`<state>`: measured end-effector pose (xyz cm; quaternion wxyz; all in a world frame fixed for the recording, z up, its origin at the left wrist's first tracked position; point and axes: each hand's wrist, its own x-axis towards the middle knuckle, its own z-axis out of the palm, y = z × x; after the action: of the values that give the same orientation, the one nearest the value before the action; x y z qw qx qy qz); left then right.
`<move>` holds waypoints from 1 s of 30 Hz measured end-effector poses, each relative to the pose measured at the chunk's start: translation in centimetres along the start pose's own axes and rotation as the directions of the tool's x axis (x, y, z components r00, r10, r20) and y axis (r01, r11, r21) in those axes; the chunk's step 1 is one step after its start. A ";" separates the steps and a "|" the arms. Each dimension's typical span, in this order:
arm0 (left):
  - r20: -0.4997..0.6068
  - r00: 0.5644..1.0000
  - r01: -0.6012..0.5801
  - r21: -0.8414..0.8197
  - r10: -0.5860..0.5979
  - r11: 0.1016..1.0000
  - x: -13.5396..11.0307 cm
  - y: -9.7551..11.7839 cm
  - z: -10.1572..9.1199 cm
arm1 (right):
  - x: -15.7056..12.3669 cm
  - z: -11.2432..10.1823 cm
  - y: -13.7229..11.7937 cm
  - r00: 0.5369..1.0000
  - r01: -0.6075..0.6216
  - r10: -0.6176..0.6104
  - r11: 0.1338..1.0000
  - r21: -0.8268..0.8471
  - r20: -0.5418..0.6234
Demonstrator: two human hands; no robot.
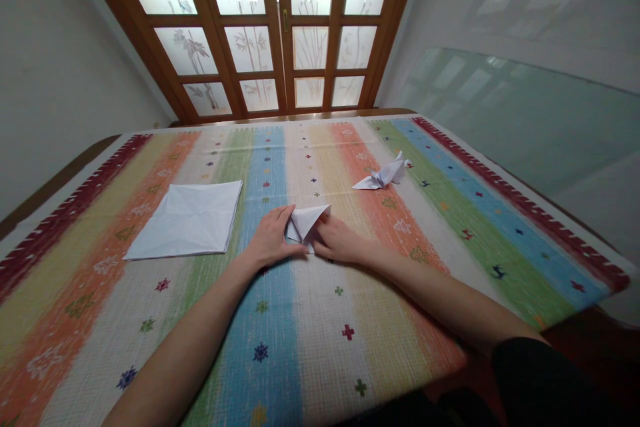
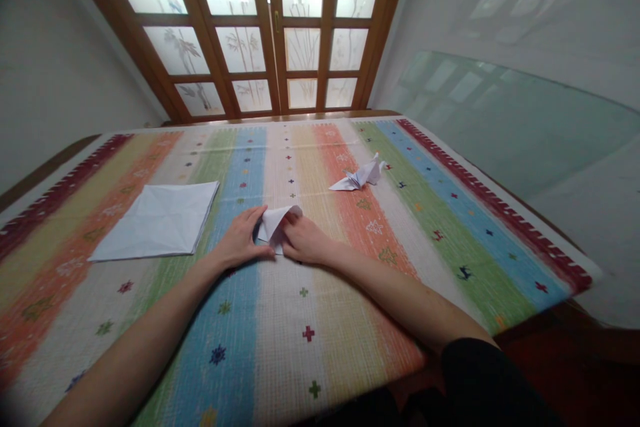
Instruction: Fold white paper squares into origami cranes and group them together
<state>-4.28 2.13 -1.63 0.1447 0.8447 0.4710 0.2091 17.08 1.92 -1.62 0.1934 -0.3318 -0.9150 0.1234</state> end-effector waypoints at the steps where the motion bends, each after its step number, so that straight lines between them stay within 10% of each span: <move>1: -0.006 1.000 0.008 0.017 -0.008 1.000 0.0 0.1 0.0 | -0.2 -0.3 -0.1 1.000 -0.010 0.010 0.999 0.035 -0.001; 30: -0.156 0.986 0.065 0.069 -0.054 0.996 1.7 2.2 1.5 | -2.7 -0.6 -1.3 0.970 -0.198 0.226 0.948 0.247 -0.087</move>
<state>-1.12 2.44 -1.65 0.0830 0.8163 0.5132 0.2517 18.54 -0.80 -1.36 0.2692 -0.4093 -0.8402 0.2325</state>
